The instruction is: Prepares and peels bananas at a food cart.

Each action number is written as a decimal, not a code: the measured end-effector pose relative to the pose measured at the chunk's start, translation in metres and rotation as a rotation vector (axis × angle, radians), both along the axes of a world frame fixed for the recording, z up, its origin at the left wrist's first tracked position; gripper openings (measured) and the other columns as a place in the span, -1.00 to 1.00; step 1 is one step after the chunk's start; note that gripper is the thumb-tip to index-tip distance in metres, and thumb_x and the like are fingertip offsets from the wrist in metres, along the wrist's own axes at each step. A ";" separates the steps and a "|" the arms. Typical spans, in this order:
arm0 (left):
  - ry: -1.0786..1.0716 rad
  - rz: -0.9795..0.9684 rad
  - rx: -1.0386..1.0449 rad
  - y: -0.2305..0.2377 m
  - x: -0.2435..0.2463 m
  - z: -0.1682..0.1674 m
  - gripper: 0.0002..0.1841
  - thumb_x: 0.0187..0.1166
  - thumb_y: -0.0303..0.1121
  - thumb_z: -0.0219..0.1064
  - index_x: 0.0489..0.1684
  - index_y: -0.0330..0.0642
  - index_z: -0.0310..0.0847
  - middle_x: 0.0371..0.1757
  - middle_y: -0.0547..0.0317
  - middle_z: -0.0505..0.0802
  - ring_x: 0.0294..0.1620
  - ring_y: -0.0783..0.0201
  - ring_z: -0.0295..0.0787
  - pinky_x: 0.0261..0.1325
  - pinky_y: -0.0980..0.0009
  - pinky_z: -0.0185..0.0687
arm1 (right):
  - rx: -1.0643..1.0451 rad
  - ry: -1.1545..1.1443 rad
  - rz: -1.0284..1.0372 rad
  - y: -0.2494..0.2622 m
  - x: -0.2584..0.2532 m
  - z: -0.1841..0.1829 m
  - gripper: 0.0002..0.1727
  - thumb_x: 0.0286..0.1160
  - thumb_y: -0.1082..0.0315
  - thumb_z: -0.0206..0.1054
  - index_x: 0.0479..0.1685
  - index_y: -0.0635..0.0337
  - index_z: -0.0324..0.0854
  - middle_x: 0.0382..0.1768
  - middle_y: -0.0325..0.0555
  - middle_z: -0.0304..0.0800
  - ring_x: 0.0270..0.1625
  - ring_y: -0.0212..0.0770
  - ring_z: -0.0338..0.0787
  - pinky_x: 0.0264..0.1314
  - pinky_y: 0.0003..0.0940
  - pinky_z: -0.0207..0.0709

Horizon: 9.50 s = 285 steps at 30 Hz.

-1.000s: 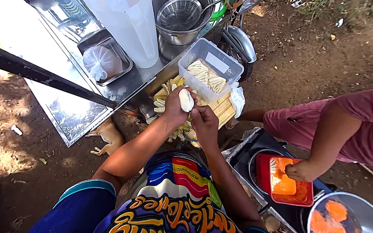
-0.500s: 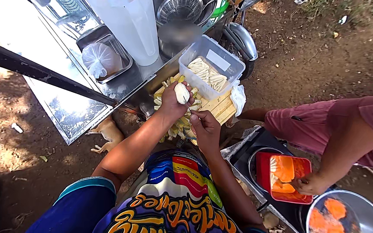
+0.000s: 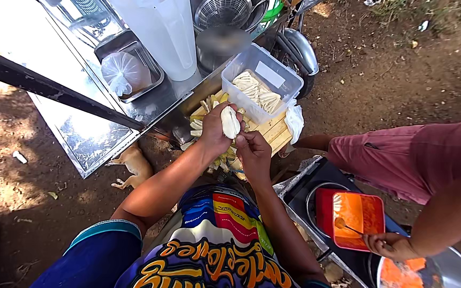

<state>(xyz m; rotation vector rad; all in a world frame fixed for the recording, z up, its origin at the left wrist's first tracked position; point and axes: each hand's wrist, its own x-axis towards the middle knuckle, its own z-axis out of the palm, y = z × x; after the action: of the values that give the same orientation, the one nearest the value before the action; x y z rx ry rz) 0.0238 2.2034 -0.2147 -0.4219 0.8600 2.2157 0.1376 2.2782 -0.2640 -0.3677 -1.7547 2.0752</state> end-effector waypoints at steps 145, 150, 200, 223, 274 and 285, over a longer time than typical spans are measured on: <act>0.100 -0.019 -0.217 -0.015 0.008 -0.011 -0.53 0.92 -0.04 -0.16 -0.24 -0.12 0.56 -0.50 0.15 0.75 -0.54 0.30 0.72 -0.42 0.44 0.72 | -0.062 0.025 -0.004 -0.017 0.010 -0.004 -0.88 0.71 0.32 0.31 -0.01 0.12 0.71 -0.29 -0.21 0.73 -0.61 -0.47 0.47 -0.59 -0.60 0.43; 0.128 -0.015 -0.163 -0.016 0.014 -0.007 -0.53 0.93 -0.06 -0.17 -0.22 -0.15 0.55 -0.49 0.12 0.75 -0.45 0.24 0.78 -0.29 0.37 0.78 | -0.050 0.022 -0.005 -0.016 0.005 -0.007 -0.90 0.73 0.32 0.30 -0.05 0.11 0.69 -0.24 -0.19 0.78 -0.62 -0.47 0.46 -0.61 -0.60 0.38; 0.130 -0.034 -0.185 -0.010 0.020 -0.001 -0.51 0.93 -0.07 -0.19 -0.24 -0.17 0.57 -0.47 0.13 0.74 -0.44 0.28 0.75 -0.25 0.37 0.77 | -0.092 -0.084 -0.020 -0.015 -0.001 -0.012 -0.91 0.72 0.30 0.30 -0.16 0.06 0.65 -0.50 -0.22 0.59 -0.69 -0.44 0.38 -0.68 -0.55 0.34; 0.779 -0.623 -0.490 -0.034 0.016 -0.022 -0.75 0.73 -0.33 0.32 0.25 -0.17 0.67 -0.06 0.08 0.90 -0.19 0.27 0.85 -0.11 0.38 0.80 | 0.095 -0.133 -0.094 0.034 0.006 0.008 -0.70 0.71 0.28 0.31 0.33 0.08 0.63 -0.25 -0.23 0.75 -0.64 -0.44 0.46 -0.65 -0.56 0.38; 0.495 -0.297 0.158 -0.019 0.017 -0.045 -0.42 0.90 -0.21 -0.01 0.91 0.18 0.01 0.85 0.11 0.29 0.60 0.13 0.54 0.41 0.20 0.68 | -0.318 -0.069 -0.143 0.000 -0.001 -0.031 -0.82 0.74 0.26 0.28 -0.12 0.20 0.58 -0.53 -0.16 0.63 -0.70 -0.44 0.38 -0.64 -0.55 0.31; 0.556 -0.642 -0.555 0.014 -0.039 -0.022 -0.65 0.81 -0.41 0.14 0.50 -0.19 0.33 0.11 -0.04 0.83 -0.07 0.12 0.89 -0.09 0.22 0.87 | -0.188 -0.264 -0.188 0.032 0.009 -0.055 -0.76 0.64 0.22 0.42 -0.12 0.26 0.68 -0.55 -0.18 0.71 -0.64 -0.41 0.51 -0.58 -0.51 0.38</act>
<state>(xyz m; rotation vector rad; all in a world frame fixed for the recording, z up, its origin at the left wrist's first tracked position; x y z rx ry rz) -0.0147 2.2172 -0.2370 0.2316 1.6470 1.4768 0.1464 2.3102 -0.3191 -0.8623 -1.5938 2.1356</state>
